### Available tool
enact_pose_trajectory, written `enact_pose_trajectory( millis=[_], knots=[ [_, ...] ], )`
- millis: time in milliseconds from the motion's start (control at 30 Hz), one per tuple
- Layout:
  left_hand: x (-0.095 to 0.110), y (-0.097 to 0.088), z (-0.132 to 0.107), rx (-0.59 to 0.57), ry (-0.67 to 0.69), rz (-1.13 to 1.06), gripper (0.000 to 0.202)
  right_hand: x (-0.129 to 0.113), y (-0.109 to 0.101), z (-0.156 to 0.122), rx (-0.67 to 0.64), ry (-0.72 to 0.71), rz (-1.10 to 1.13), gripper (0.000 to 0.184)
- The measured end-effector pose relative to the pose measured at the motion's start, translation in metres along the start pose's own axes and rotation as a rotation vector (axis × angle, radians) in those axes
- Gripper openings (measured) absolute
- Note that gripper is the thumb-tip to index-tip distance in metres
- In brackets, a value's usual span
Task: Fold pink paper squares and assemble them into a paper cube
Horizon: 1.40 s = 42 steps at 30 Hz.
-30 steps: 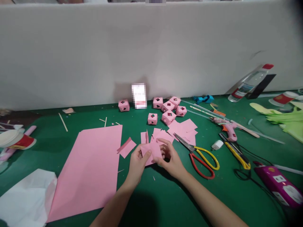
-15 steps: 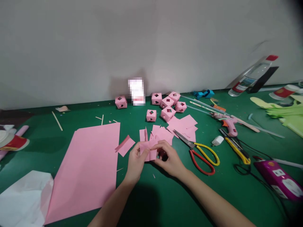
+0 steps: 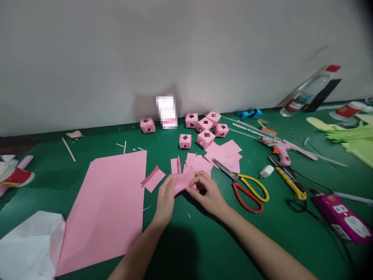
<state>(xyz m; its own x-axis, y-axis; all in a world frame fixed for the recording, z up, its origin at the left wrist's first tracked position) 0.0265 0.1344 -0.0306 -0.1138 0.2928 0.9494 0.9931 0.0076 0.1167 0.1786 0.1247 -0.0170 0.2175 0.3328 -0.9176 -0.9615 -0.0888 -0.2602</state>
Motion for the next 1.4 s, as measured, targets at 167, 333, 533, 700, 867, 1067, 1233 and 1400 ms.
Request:
enact_pose_trajectory(
  millis=[167,333,533,700,867,1067,1233,1400],
  knots=[
    [0.005,0.007,-0.006,-0.125,0.055,-0.026,0.043,0.003,-0.003,0.0,0.058,0.002,0.019,0.016],
    [0.004,0.011,-0.008,-0.104,-0.003,0.047,0.041,0.005,-0.006,0.002,0.107,-0.026,-0.003,0.015],
    [0.003,0.011,-0.006,-0.113,-0.043,0.042,0.031,0.009,-0.005,-0.001,0.172,0.053,0.092,0.022],
    [0.002,0.01,-0.007,-0.103,-0.06,0.033,0.056,0.009,-0.007,0.0,0.132,0.034,0.099,0.028],
    [0.001,0.011,-0.006,-0.127,-0.079,0.035,0.061,0.008,-0.01,0.002,0.107,-0.012,0.15,0.012],
    [0.001,0.011,-0.007,-0.131,-0.086,0.051,0.057,0.007,-0.009,0.003,0.116,0.009,0.177,0.015],
    [0.001,0.011,-0.007,-0.132,-0.094,0.045,0.058,0.007,-0.008,0.003,0.119,0.042,0.219,0.017],
    [0.001,0.012,-0.006,-0.136,-0.09,0.053,0.056,0.006,-0.009,0.004,0.107,0.028,0.206,0.013]
  ],
)
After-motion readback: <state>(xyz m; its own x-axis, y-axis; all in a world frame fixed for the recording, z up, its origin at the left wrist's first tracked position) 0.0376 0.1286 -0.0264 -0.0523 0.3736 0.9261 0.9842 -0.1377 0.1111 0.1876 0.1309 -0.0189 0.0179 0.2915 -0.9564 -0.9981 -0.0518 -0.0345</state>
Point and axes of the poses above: each hand's wrist, its own z-axis towards the middle knuckle, its own y-axis out of the palm, x = y × z, the point moved 4 cm from there along z, towards the middle knuckle, and after that the axes turned 9 degrees about -y, right-handed, at the moved point
